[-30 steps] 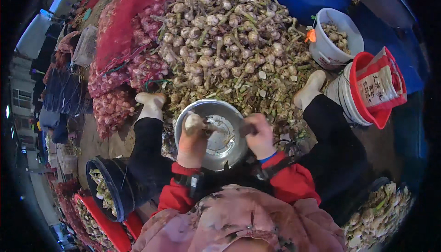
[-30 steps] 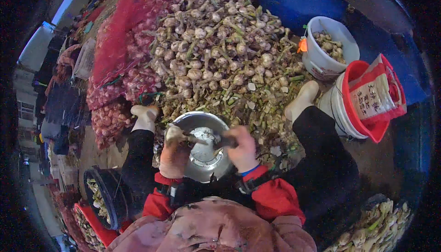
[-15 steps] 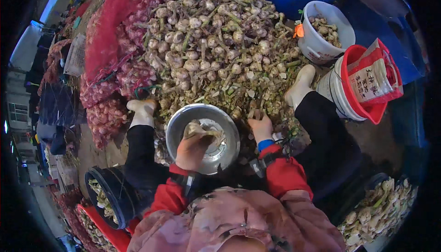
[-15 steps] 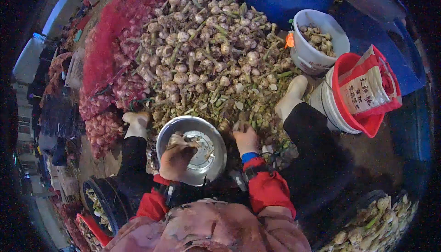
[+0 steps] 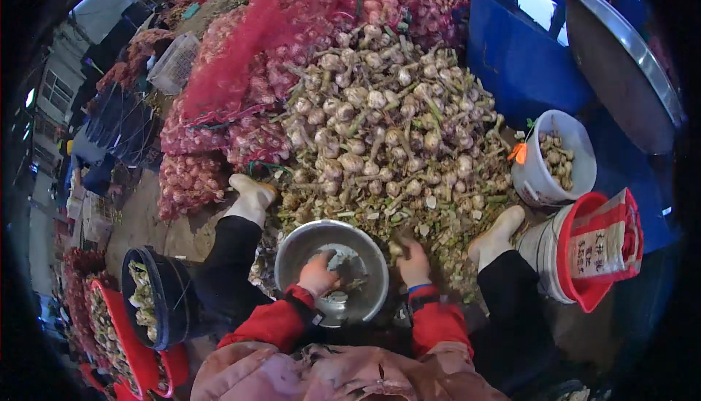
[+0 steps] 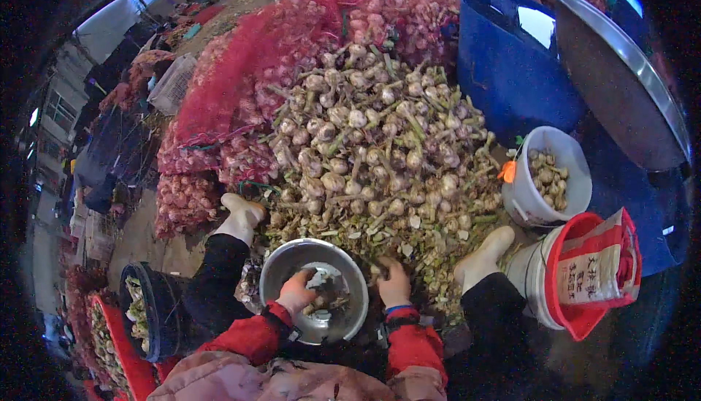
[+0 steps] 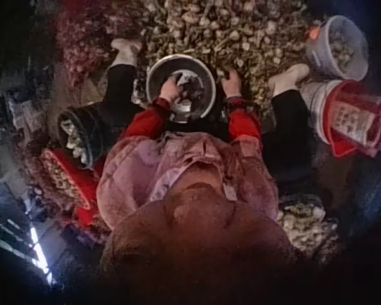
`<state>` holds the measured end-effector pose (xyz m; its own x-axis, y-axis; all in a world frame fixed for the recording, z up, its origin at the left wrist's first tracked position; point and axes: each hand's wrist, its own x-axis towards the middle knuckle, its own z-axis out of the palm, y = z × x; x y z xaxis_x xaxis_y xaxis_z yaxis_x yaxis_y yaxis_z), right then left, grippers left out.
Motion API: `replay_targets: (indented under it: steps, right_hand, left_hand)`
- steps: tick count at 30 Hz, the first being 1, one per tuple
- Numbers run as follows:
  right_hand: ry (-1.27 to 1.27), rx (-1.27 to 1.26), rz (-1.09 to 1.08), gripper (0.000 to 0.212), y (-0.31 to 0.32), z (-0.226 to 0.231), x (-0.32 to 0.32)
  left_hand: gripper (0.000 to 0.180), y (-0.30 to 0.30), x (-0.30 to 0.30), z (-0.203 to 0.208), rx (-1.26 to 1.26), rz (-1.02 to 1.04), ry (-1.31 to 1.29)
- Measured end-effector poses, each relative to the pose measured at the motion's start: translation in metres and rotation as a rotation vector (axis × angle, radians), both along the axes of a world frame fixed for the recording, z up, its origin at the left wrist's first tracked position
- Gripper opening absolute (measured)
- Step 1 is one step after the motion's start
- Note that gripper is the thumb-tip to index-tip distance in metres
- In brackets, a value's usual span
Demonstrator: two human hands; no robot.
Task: The person trims garlic bulbs from a pile using a tool, placing the cleaned bulbs into a metal bowl. Once the bowl is full, they empty it into a black bucket and pull more garlic from a mesh bag to continue the process.
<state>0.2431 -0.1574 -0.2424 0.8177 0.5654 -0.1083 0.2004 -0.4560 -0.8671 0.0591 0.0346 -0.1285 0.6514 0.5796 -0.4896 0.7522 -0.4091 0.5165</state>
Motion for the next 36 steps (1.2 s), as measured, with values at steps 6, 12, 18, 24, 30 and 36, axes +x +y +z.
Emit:
replay_targets:
  steps: [6,12,18,24,30,36]
  right_hand:
    - [0.192,0.317,-0.242,0.051,0.013,0.092,0.037]
    - [0.018,0.431,0.186,0.058,-0.001,0.194,-0.029]
    - [0.138,0.372,0.163,0.052,-0.020,0.205,-0.055]
    - [-0.290,0.106,0.153,0.030,-0.021,0.202,-0.079]
    - [-0.277,-0.101,0.321,0.025,-0.002,0.210,-0.086]
    - [-0.319,-0.112,0.352,0.023,0.001,0.188,-0.092]
  left_hand:
    - [0.041,-0.028,0.051,0.048,-0.446,0.236,-0.451]
    - [0.052,-0.038,0.066,0.080,-1.077,-0.020,-0.639]
    - [0.062,-0.042,0.021,0.101,-0.874,0.091,-0.704]
    - [0.082,-0.037,0.010,0.138,-0.254,-0.224,-0.573]
    - [0.075,-0.035,-0.002,0.126,-0.159,-0.227,-0.672]
    - [0.071,-0.045,-0.008,0.126,-0.076,-0.192,-0.575]
